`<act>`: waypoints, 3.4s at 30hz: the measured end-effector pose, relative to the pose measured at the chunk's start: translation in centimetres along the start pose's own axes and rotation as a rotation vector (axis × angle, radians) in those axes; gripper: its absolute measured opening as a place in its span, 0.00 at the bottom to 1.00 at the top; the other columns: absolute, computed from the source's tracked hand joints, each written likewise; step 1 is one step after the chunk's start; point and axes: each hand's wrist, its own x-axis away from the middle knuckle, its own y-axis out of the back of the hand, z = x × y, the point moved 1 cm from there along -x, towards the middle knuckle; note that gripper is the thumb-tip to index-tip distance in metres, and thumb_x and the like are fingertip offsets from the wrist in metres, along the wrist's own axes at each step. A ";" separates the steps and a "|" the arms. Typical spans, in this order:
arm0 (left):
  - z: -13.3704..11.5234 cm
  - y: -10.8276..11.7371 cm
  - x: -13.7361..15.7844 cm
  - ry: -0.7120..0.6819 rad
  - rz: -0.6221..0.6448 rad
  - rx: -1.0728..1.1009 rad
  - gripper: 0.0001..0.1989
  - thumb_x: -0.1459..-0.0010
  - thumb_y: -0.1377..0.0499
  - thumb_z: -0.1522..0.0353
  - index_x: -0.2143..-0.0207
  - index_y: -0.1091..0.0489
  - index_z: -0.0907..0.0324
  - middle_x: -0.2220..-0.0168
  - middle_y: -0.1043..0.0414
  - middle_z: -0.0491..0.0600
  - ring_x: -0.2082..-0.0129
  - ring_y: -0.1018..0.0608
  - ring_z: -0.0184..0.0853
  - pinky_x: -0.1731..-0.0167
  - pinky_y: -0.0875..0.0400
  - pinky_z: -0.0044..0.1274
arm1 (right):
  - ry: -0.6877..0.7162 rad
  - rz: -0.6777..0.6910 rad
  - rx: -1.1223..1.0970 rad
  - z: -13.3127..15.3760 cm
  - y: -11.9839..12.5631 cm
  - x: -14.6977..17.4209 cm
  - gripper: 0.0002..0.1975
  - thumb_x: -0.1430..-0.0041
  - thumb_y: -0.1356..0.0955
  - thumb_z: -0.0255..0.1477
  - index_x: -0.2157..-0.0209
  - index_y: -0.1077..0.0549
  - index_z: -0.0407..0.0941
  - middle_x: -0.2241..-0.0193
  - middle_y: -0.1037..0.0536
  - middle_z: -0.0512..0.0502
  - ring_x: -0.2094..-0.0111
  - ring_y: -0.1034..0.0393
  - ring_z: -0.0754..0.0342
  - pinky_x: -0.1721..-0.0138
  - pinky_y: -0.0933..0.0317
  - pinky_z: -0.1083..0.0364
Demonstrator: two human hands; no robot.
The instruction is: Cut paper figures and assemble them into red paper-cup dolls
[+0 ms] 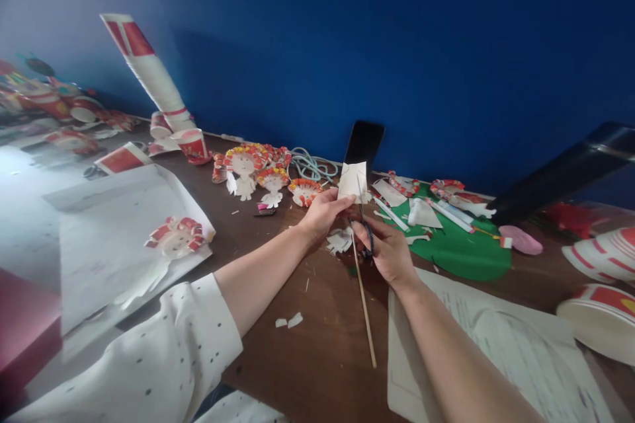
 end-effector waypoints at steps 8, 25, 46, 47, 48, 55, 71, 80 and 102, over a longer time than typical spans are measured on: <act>0.0 0.3 0.0 0.003 0.024 -0.011 0.17 0.57 0.34 0.61 0.69 0.31 0.64 0.75 0.28 0.47 0.77 0.26 0.29 0.73 0.32 0.21 | -0.057 0.024 -0.160 -0.6 0.1 -0.1 0.20 0.49 0.30 0.44 0.61 0.23 0.45 0.78 0.29 0.50 0.78 0.37 0.57 0.78 0.40 0.58; -0.2 0.1 0.3 0.008 0.053 -0.029 0.17 0.57 0.34 0.61 0.68 0.31 0.64 0.76 0.27 0.49 0.78 0.25 0.30 0.76 0.33 0.21 | -0.061 0.034 -0.210 -1.1 0.4 -0.2 0.19 0.49 0.30 0.43 0.59 0.24 0.46 0.75 0.27 0.50 0.75 0.35 0.58 0.78 0.41 0.61; -0.4 -0.1 0.6 0.012 0.030 -0.063 0.15 0.54 0.36 0.62 0.69 0.30 0.65 0.77 0.28 0.48 0.80 0.29 0.27 0.79 0.37 0.19 | -0.001 0.013 -0.114 -0.7 0.2 -0.2 0.21 0.47 0.31 0.43 0.54 0.24 0.47 0.77 0.29 0.51 0.76 0.37 0.57 0.76 0.42 0.59; -0.4 -0.2 0.6 0.004 0.030 -0.068 0.14 0.54 0.36 0.63 0.69 0.30 0.65 0.78 0.28 0.48 0.81 0.30 0.26 0.79 0.38 0.19 | 0.006 0.016 -0.113 -0.7 0.2 -0.2 0.22 0.47 0.31 0.43 0.54 0.24 0.47 0.77 0.29 0.51 0.76 0.38 0.57 0.76 0.42 0.59; -0.4 -0.2 0.7 0.000 0.026 -0.074 0.14 0.54 0.37 0.63 0.69 0.30 0.65 0.78 0.29 0.47 0.82 0.31 0.25 0.80 0.40 0.18 | 0.009 0.017 -0.113 -0.7 0.2 -0.2 0.22 0.47 0.31 0.43 0.54 0.24 0.47 0.77 0.29 0.51 0.76 0.38 0.57 0.76 0.42 0.59; -0.7 -0.5 0.9 0.016 0.002 -0.061 0.12 0.54 0.37 0.64 0.70 0.30 0.65 0.78 0.29 0.47 0.82 0.31 0.25 0.81 0.40 0.18 | 0.001 0.015 -0.122 -0.4 0.1 -0.2 0.21 0.47 0.31 0.43 0.54 0.24 0.47 0.77 0.29 0.51 0.76 0.37 0.58 0.75 0.41 0.59; -0.1 0.3 0.1 -0.110 -0.048 -0.165 0.14 0.52 0.37 0.61 0.73 0.33 0.62 0.81 0.37 0.41 0.83 0.36 0.22 0.79 0.40 0.18 | -0.032 0.002 -0.145 -0.6 0.0 -0.2 0.21 0.49 0.30 0.43 0.56 0.23 0.46 0.77 0.29 0.51 0.77 0.38 0.59 0.77 0.41 0.60; -0.5 -0.2 0.5 -0.036 -0.014 -0.142 0.13 0.52 0.37 0.64 0.67 0.30 0.63 0.75 0.29 0.46 0.79 0.30 0.25 0.73 0.35 0.20 | -0.030 -0.012 -0.149 -1.0 0.3 -0.2 0.14 0.48 0.30 0.42 0.68 0.23 0.45 0.78 0.29 0.52 0.77 0.38 0.59 0.78 0.43 0.60; -0.5 -0.6 0.9 -0.033 -0.054 -0.164 0.11 0.52 0.37 0.65 0.69 0.29 0.64 0.73 0.27 0.48 0.76 0.28 0.27 0.70 0.33 0.21 | 0.023 -0.017 -0.105 -0.3 0.1 -0.1 0.15 0.47 0.31 0.43 0.74 0.26 0.44 0.80 0.32 0.52 0.79 0.41 0.60 0.79 0.46 0.59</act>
